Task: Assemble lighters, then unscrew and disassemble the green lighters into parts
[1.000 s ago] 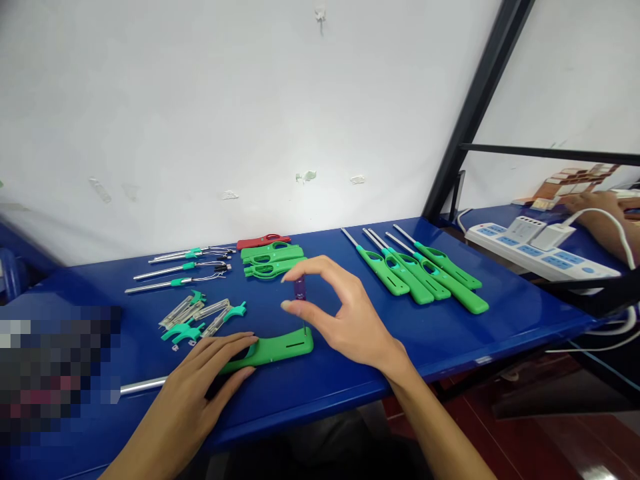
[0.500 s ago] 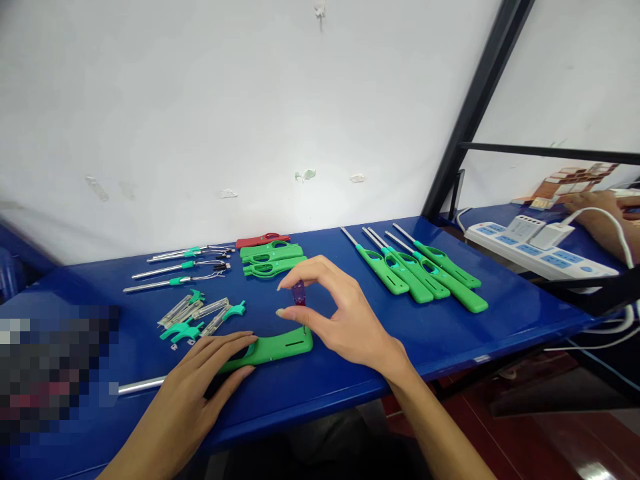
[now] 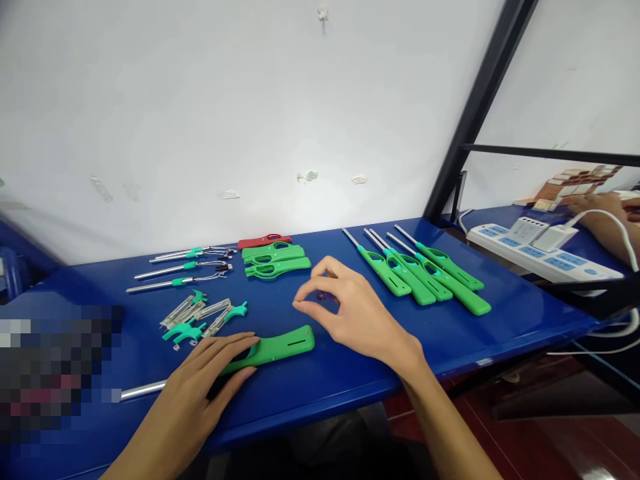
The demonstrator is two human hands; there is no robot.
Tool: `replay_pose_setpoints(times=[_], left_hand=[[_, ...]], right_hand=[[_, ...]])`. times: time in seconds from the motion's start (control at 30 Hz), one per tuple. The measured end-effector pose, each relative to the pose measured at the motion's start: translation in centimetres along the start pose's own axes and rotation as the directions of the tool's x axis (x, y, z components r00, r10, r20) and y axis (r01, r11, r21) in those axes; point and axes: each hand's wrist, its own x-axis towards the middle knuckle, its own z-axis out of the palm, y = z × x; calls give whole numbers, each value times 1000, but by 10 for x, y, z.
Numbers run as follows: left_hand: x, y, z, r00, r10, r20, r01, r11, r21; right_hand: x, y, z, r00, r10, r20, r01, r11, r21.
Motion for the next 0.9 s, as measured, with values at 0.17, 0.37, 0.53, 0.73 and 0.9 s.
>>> replay_pose_setpoints(times=[0.17,0.37,0.53,0.73,0.9], left_hand=[[0,0,-1,1000,-7,-1,7,1000,-18],[0,1,-2,1000,-18,9,18,1000,-25],[-1,3,-2,1000,-24,15,24,999,-29],[-1,2,-1,1000,-24,15,25,999,-38],[-2,1,-3,999,-32,13,33,998,-47]], right_hand=[[-6,3,-9,973,91,214,-51,981,-187],[-3,9,-5,923,136,359,-29,957,-289],[-2,11,-3,905,148,398,-13,946,-323],[-2,10,-1,906,126,405,4,952,-306],[0,10,-1,920,95,380,5,967,-253]])
